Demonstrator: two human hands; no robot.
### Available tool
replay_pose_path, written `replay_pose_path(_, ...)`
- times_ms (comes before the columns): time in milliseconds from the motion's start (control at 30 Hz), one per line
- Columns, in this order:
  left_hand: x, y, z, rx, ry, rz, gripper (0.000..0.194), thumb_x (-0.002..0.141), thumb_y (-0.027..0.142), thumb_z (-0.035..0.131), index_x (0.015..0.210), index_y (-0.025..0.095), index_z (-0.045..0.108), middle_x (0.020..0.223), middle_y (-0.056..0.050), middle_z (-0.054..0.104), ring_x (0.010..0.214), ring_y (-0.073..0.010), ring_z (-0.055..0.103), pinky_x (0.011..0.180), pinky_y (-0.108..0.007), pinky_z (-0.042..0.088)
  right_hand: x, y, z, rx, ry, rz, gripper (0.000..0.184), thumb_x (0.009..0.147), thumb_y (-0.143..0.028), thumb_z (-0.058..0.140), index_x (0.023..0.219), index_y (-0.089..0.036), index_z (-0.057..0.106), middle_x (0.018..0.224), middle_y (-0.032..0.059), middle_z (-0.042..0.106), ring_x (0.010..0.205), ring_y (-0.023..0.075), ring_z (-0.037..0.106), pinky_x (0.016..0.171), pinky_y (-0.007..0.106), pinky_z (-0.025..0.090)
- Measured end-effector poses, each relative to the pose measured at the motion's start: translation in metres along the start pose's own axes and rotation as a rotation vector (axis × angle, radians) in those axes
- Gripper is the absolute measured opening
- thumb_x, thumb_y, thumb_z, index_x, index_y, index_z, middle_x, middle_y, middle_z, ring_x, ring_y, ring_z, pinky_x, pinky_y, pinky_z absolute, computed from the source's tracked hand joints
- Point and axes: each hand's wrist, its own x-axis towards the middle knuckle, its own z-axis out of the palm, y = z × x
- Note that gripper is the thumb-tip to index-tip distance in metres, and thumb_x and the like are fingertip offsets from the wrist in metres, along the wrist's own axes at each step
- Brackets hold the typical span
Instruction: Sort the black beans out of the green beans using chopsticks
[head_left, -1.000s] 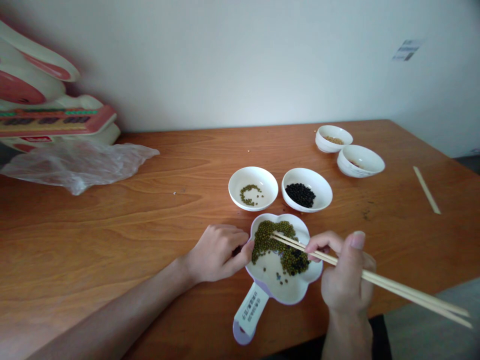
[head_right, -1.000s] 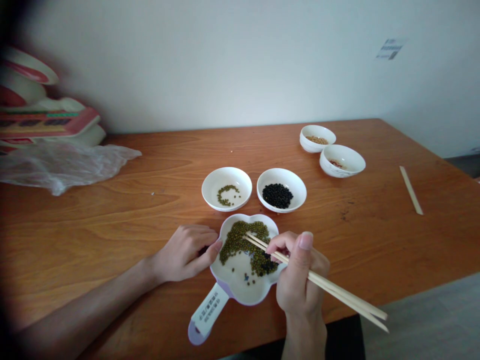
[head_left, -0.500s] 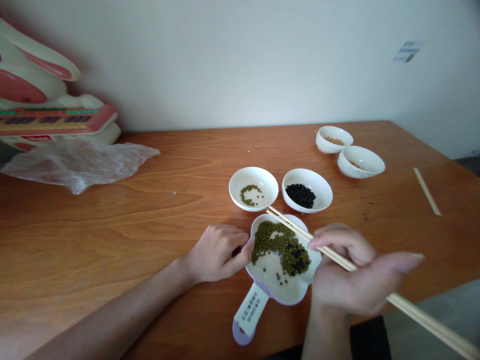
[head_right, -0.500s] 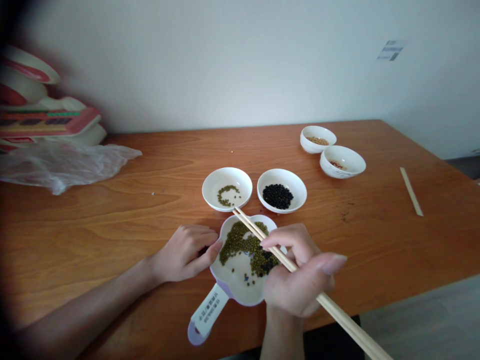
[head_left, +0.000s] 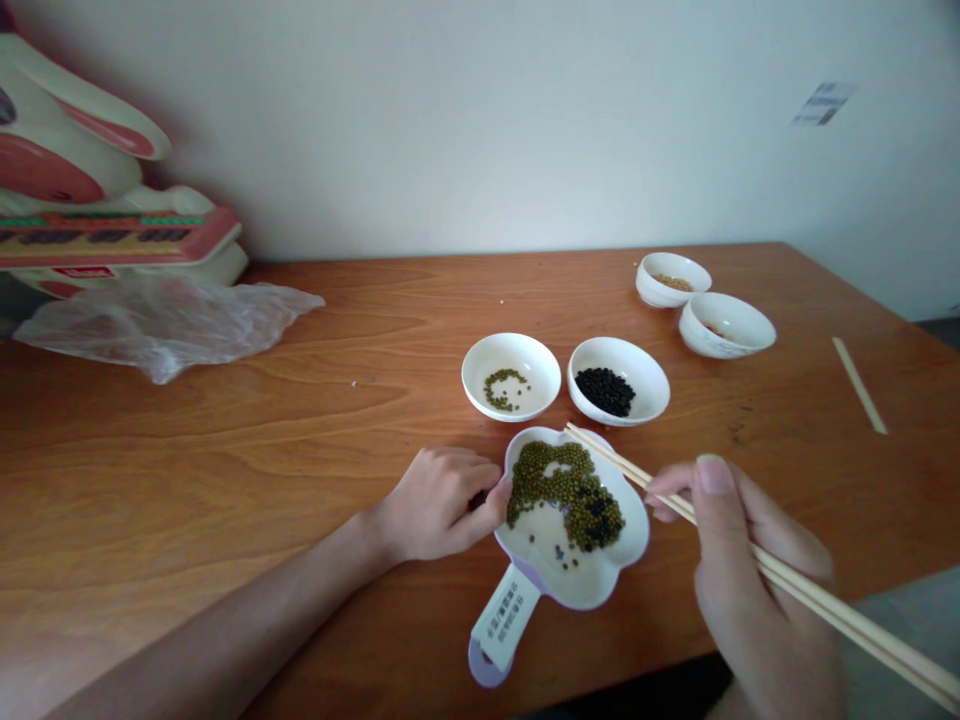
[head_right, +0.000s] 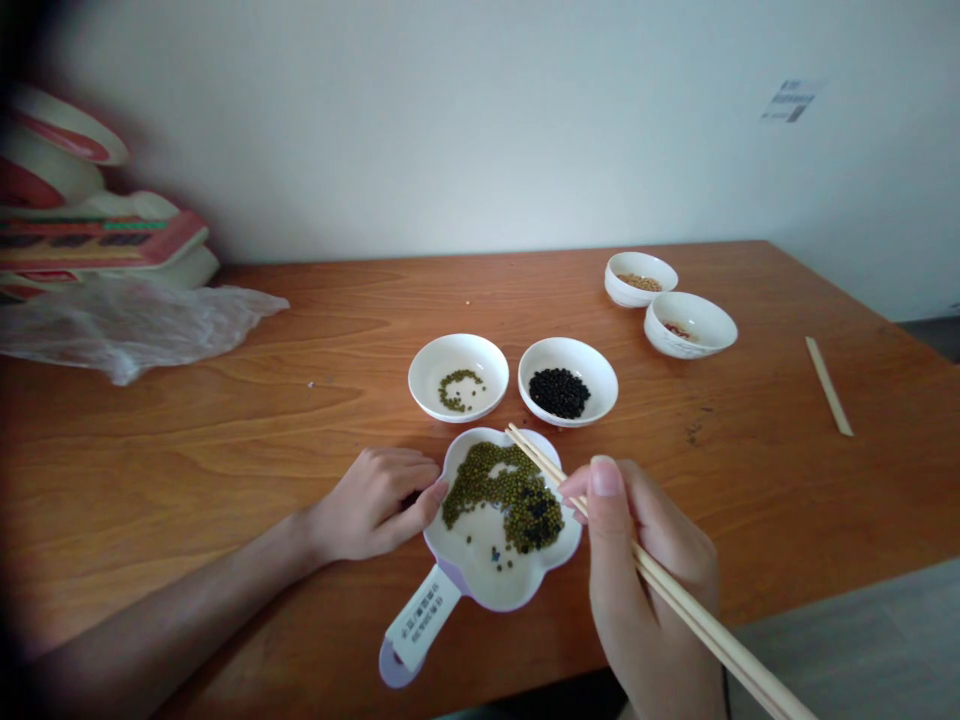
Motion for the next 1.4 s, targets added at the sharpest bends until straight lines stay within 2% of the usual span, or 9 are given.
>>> replay_pose_path(100,0.0,0.0,0.0,-0.002,0.007,0.003,0.042,0.11,0.033,0.036,0.072,0.02,0.05,0.068,0.0,0.06,0.062,-0.0136,0.052,0.062,-0.03,0.034,-0.006,0.004,-0.014,-0.053,-0.113,-0.017,0.04,0.11,-0.041,0.044,0.087,-0.024,0.07,0.079,0.0017,0.073,0.076,0.0173,0.07,0.067,0.026,0.053)
replay_pose_path(200,-0.001,0.0,0.0,-0.005,0.014,0.012,0.042,0.109,0.033,0.037,0.072,0.02,0.05,0.067,0.0,0.059,0.061,-0.0136,0.051,0.061,-0.03,0.034,-0.009,0.003,-0.015,-0.043,-0.192,-0.036,0.043,0.11,-0.043,0.042,0.082,-0.023,0.068,0.075,0.0009,0.072,0.072,0.0168,0.07,0.067,0.026,0.053)
replay_pose_path(300,-0.001,0.0,-0.001,0.002,0.014,0.014,0.042,0.109,0.032,0.038,0.071,0.02,0.051,0.067,0.0,0.059,0.061,-0.0138,0.052,0.061,-0.03,0.035,-0.007,0.0,-0.007,-0.011,-0.23,-0.074,0.044,0.11,-0.043,0.043,0.078,-0.023,0.065,0.071,0.0004,0.069,0.068,0.016,0.068,0.063,0.025,0.051)
replay_pose_path(433,-0.001,0.0,-0.001,0.01,0.017,0.017,0.041,0.109,0.031,0.039,0.072,0.02,0.052,0.067,0.0,0.06,0.061,-0.014,0.053,0.062,-0.03,0.036,-0.002,-0.004,0.001,-0.024,-0.266,-0.126,0.037,0.11,-0.037,0.046,0.083,-0.023,0.067,0.071,-0.0006,0.068,0.065,0.0142,0.065,0.061,0.024,0.049)
replay_pose_path(600,-0.001,-0.001,0.0,-0.008,0.01,0.014,0.042,0.109,0.032,0.038,0.071,0.02,0.05,0.067,0.0,0.059,0.061,-0.0137,0.052,0.062,-0.03,0.035,-0.005,-0.008,-0.001,0.025,-0.264,-0.182,0.035,0.109,-0.031,0.047,0.078,-0.022,0.06,0.068,-0.002,0.062,0.064,0.0118,0.061,0.061,0.024,0.046)
replay_pose_path(833,0.0,0.0,0.0,-0.006,0.011,0.011,0.042,0.109,0.032,0.038,0.071,0.02,0.051,0.067,0.0,0.059,0.062,-0.0137,0.053,0.062,-0.03,0.036,-0.01,-0.015,0.003,0.155,-0.366,-0.185,0.041,0.11,-0.027,0.042,0.072,-0.021,0.056,0.064,-0.0023,0.058,0.061,0.0113,0.06,0.061,0.026,0.045)
replay_pose_path(1033,-0.001,0.0,-0.001,-0.003,0.014,0.014,0.042,0.109,0.032,0.038,0.071,0.02,0.051,0.066,-0.001,0.059,0.061,-0.0137,0.053,0.061,-0.029,0.036,-0.008,-0.016,0.007,0.091,-0.238,-0.234,0.033,0.108,-0.026,0.048,0.078,-0.021,0.059,0.068,-0.0013,0.062,0.062,0.0127,0.061,0.062,0.028,0.044)
replay_pose_path(1267,0.0,0.001,-0.002,-0.007,0.03,0.023,0.043,0.109,0.031,0.039,0.071,0.019,0.053,0.066,-0.001,0.06,0.06,-0.0134,0.052,0.06,-0.029,0.036,-0.021,-0.025,-0.007,0.159,-0.143,0.013,0.06,0.113,-0.039,0.035,0.057,-0.021,0.049,0.052,-0.0007,0.046,0.049,0.0123,0.046,0.052,0.031,0.035)
replay_pose_path(1400,0.001,0.001,-0.002,0.011,0.029,0.025,0.043,0.109,0.032,0.038,0.07,0.02,0.051,0.066,0.0,0.06,0.06,-0.0133,0.052,0.06,-0.03,0.035,-0.014,-0.022,-0.003,0.036,-0.193,-0.088,0.051,0.11,-0.037,0.044,0.063,-0.021,0.058,0.054,-0.001,0.055,0.05,0.0122,0.053,0.052,0.029,0.039)
